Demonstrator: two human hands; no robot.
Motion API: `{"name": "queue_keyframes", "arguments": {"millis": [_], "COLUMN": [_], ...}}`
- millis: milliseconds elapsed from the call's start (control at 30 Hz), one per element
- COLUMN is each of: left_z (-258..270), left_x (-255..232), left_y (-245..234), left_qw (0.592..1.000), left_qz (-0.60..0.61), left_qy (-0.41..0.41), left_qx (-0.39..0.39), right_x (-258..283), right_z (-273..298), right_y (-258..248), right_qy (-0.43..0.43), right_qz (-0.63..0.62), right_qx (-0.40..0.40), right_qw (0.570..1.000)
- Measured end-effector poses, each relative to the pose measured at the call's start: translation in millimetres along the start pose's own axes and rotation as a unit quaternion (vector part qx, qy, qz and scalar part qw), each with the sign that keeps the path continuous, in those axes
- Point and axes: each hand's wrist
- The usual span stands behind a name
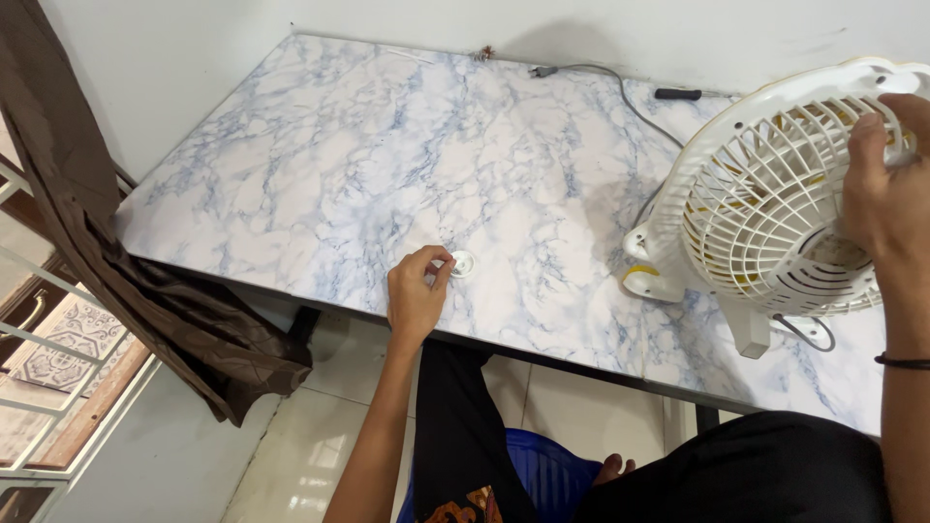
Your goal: The person disassembles a small electric fan on a marble-patterned table. They remove the front grille, then use a screwdriver to loosen screws on the base and rear housing, repeatedly flipping the fan to access different fasteners.
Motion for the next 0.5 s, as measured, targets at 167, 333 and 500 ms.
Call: {"name": "queue_keyframes", "arguments": {"millis": [167,333,500], "left_z": [2.1,20.9,14.6], "left_x": [-2.9,-45.4,-95.8], "left_y": [-3.3,36.5,111.8], "left_qw": [0.992,0.986,0.956], "left_qz": [0.069,0.108,0.161], "left_qy": [0.049,0.099,0.175], "left_qx": [-0.098,-0.074,0.172], "right_x": [9.8,13.6,6.6], "right_z": [4.2,15.1,20.7], "right_y": [-8.1,-23.0,-28.8], "right_qy": [0.005,-0.082,-0.123], "right_qz": [-0.001,0.183,0.265], "right_qx": [-0.015,-0.068,-0.090], "right_qw": [1.000,0.977,0.952]}}
Point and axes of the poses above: each hand's wrist, its own z-axis away from the middle knuckle, its own y-axis out of the palm, x = y × z, and after that the axes turned 1 degree about x, right-handed
